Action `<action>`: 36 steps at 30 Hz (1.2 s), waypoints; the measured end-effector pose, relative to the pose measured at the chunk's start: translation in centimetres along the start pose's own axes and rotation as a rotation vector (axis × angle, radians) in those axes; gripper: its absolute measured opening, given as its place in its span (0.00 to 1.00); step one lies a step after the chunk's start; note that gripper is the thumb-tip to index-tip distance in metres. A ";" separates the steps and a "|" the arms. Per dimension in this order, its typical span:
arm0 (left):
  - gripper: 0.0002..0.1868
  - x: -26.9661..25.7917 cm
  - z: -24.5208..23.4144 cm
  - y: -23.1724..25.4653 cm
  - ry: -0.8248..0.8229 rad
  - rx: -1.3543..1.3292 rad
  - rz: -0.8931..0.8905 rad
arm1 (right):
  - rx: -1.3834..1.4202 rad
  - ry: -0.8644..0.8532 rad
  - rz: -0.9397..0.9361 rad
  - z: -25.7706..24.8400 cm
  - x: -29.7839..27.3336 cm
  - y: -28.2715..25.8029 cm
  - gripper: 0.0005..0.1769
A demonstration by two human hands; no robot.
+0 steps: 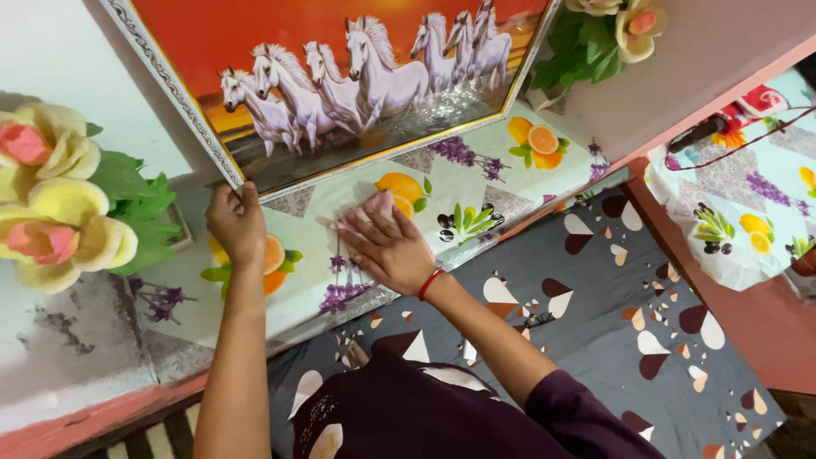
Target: The person wipes a shelf and a picture frame using a cloth. They move artificial flowers and other items aside, clean the surface, and then wipe the front of the picture frame before returning it to the shelf.
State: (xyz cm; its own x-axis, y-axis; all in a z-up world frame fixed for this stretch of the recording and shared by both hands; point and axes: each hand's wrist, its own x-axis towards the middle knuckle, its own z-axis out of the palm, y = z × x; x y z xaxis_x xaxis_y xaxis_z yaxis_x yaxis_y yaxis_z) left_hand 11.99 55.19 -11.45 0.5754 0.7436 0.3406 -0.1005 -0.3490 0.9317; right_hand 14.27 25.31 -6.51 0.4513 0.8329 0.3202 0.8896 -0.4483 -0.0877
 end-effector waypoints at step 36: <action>0.12 -12.7 -9.8 9.4 -0.272 0.686 0.496 | -0.027 -0.065 0.181 2.9 6.8 -3.7 0.35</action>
State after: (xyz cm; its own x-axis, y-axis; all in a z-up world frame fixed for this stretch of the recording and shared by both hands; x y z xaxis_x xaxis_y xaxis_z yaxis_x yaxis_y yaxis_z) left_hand -4.25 48.04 -5.81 0.7766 0.2850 0.5618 0.0686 -0.9248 0.3743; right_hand 14.25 33.58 -6.75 0.6078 0.7568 0.2403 0.7919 -0.6001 -0.1130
